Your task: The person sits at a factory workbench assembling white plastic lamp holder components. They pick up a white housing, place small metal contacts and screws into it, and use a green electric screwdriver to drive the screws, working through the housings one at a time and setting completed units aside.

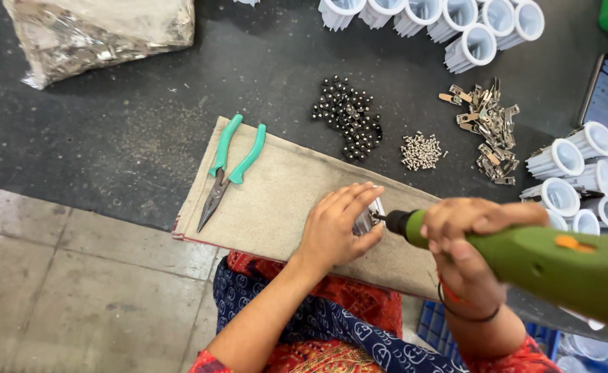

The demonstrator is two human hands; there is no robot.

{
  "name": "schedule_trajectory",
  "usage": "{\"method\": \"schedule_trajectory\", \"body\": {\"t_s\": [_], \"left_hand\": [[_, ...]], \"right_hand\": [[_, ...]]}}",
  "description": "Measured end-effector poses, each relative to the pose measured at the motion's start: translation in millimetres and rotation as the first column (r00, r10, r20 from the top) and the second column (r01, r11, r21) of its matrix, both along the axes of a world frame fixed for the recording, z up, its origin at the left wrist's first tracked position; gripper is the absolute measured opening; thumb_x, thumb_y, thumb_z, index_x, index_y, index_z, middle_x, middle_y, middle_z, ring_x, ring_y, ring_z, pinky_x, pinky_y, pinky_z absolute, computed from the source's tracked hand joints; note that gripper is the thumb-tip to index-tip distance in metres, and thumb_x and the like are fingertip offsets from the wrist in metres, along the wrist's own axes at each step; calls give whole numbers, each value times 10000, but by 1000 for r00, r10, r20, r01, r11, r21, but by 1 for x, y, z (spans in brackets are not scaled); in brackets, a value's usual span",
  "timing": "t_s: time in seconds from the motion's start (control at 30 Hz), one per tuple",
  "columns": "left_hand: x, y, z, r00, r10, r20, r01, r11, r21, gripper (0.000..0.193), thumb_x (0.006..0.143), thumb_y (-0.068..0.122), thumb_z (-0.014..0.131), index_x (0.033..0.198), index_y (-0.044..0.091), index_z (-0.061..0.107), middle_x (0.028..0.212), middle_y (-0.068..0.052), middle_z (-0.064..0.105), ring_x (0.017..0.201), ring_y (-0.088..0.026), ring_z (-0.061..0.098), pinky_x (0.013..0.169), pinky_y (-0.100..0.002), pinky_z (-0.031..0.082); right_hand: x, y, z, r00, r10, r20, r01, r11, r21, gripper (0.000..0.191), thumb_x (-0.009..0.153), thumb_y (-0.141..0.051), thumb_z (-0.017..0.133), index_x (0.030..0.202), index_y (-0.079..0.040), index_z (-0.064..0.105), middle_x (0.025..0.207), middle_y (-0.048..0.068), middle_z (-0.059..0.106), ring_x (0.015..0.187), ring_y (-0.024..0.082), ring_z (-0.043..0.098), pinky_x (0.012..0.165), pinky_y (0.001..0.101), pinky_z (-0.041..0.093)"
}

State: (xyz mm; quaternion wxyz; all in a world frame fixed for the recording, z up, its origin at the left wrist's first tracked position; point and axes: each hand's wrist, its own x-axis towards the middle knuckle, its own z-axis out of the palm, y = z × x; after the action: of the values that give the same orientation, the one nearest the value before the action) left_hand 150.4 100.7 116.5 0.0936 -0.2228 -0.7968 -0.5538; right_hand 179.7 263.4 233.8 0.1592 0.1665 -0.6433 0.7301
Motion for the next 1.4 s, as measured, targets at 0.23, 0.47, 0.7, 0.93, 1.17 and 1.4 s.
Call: {"method": "schedule_trajectory", "body": {"t_s": [0.23,0.47,0.7,0.93,1.17,1.4], "left_hand": [[27,4,10,999,-3,-44,4,1000,15,588,833,272,779,1380,137,609,1342,-121,680,1225,-318,666,1041,-441,523],[42,8,11,997,-47,66,49,998,-26,920,713,271,852,1516,31,472,1182,-157,680,1077,-371,659,965,-464,513],[51,15,7,998,68,-15,-68,998,-11,749,721,276,901,1330,15,553,1362,-189,666,1180,-379,668,1003,-439,528],[82,8,35,993,113,12,-113,994,1,708,732,208,876,1318,-14,548,1370,-229,637,1208,-417,645,1005,-458,529],[107,12,65,992,123,-38,-124,992,-14,675,745,137,851,1323,-32,544,1405,-257,624,1281,-432,623,1051,-463,519],[104,11,71,993,114,-24,-113,993,18,646,761,146,849,1310,-57,577,1395,-250,632,1295,-409,637,1061,-436,527]], "right_hand": [[1,9,10,994,102,33,-98,991,-89,310,1020,-13,685,1208,-72,446,847,123,592,714,201,589,766,369,525],[17,18,35,999,46,-2,-46,999,-24,379,1015,-76,705,1327,-12,502,1000,154,655,892,252,674,855,387,573],[46,34,13,995,-96,38,92,990,104,339,983,24,636,1310,16,547,1147,123,671,1028,202,666,927,337,546],[85,14,-35,948,-319,6,267,802,534,286,808,-11,810,1074,-24,705,967,31,758,850,107,692,788,256,569],[106,0,-31,920,-390,-47,352,764,541,315,739,-22,861,1032,-59,754,893,52,736,753,122,671,697,270,559],[105,7,-48,914,-370,-165,402,777,484,311,750,-17,861,1023,-32,712,950,54,739,881,145,718,771,274,571]]}}
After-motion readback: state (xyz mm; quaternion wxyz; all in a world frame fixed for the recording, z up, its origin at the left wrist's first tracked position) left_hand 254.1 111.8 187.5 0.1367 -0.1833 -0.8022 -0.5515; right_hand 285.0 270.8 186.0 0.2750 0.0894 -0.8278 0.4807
